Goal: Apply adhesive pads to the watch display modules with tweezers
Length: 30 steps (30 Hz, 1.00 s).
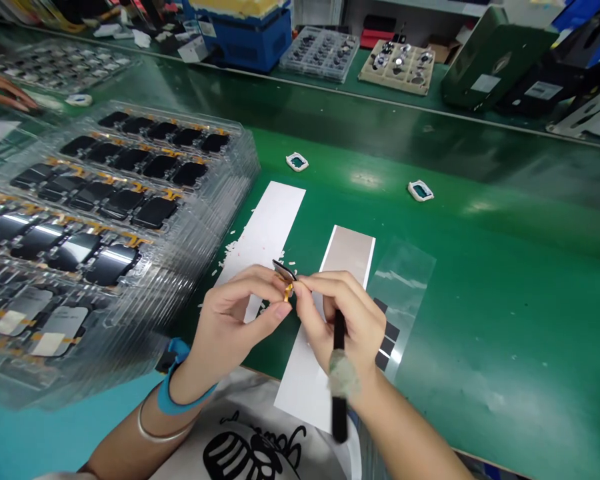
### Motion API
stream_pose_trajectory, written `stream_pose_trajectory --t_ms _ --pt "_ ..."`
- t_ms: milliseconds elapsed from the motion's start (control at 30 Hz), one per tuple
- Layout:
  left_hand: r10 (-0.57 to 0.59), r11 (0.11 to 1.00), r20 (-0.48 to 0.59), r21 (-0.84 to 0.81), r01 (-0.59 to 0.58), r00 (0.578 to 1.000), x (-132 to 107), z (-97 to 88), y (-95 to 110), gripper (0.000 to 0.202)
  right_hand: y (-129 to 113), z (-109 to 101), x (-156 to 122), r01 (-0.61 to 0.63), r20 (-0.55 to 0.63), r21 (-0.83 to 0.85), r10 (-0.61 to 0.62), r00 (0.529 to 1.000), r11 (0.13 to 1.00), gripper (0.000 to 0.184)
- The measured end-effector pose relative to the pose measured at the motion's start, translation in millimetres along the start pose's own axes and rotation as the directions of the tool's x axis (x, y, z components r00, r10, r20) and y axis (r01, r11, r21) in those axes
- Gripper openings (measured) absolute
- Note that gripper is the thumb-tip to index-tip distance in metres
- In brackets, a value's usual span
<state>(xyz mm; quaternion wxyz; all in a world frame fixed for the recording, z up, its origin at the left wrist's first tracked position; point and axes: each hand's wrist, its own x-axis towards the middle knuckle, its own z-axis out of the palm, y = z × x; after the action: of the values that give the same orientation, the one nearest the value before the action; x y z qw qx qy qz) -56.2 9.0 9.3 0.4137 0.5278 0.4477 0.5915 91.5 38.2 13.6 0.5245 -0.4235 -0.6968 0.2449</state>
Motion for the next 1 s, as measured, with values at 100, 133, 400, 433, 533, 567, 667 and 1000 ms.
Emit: stream_pose_trajectory --t_ms 100,133,400,433,533,567,667,1000 --pt "0.015 1.0 -0.079 0.024 -0.013 0.997 -1.4 -5.2 -4.2 0.009 4.6 0.1 3.8 -0.198 0.059 0.169 0.191 0.98 0.965 0.007" --pt "-0.026 1.0 -0.061 -0.01 0.026 0.998 -1.5 -6.2 -5.8 0.013 6.3 0.4 5.1 -0.286 0.122 0.234 0.263 0.957 0.929 0.009" --pt "-0.185 0.967 0.203 -0.138 0.215 0.962 -2.0 -1.5 -9.1 0.012 8.6 3.1 9.5 -0.546 0.358 0.324 0.434 0.827 0.772 0.019" --pt "-0.185 0.969 0.194 -0.129 0.212 0.964 -2.1 -1.1 -9.8 0.011 7.9 2.7 9.3 -0.541 0.354 0.295 0.435 0.828 0.788 0.02" --pt "-0.185 0.971 0.194 -0.112 0.209 0.963 -2.1 -1.1 -12.5 0.008 6.9 1.1 8.1 -0.523 0.339 0.239 0.434 0.835 0.818 0.017" --pt "-0.185 0.972 0.195 -0.108 0.208 0.963 -2.0 -1.3 -13.2 0.008 6.9 0.7 7.6 -0.518 0.335 0.228 0.433 0.837 0.825 0.016" --pt "-0.18 0.974 0.196 -0.101 0.203 0.964 -2.0 -1.7 -14.2 0.007 7.3 -0.3 6.1 -0.508 0.332 0.207 0.429 0.84 0.836 0.015" --pt "-0.182 0.975 0.179 -0.096 0.202 0.967 -2.2 -0.8 -15.8 0.004 6.9 0.2 5.5 -0.508 0.323 0.205 0.432 0.842 0.837 0.012"
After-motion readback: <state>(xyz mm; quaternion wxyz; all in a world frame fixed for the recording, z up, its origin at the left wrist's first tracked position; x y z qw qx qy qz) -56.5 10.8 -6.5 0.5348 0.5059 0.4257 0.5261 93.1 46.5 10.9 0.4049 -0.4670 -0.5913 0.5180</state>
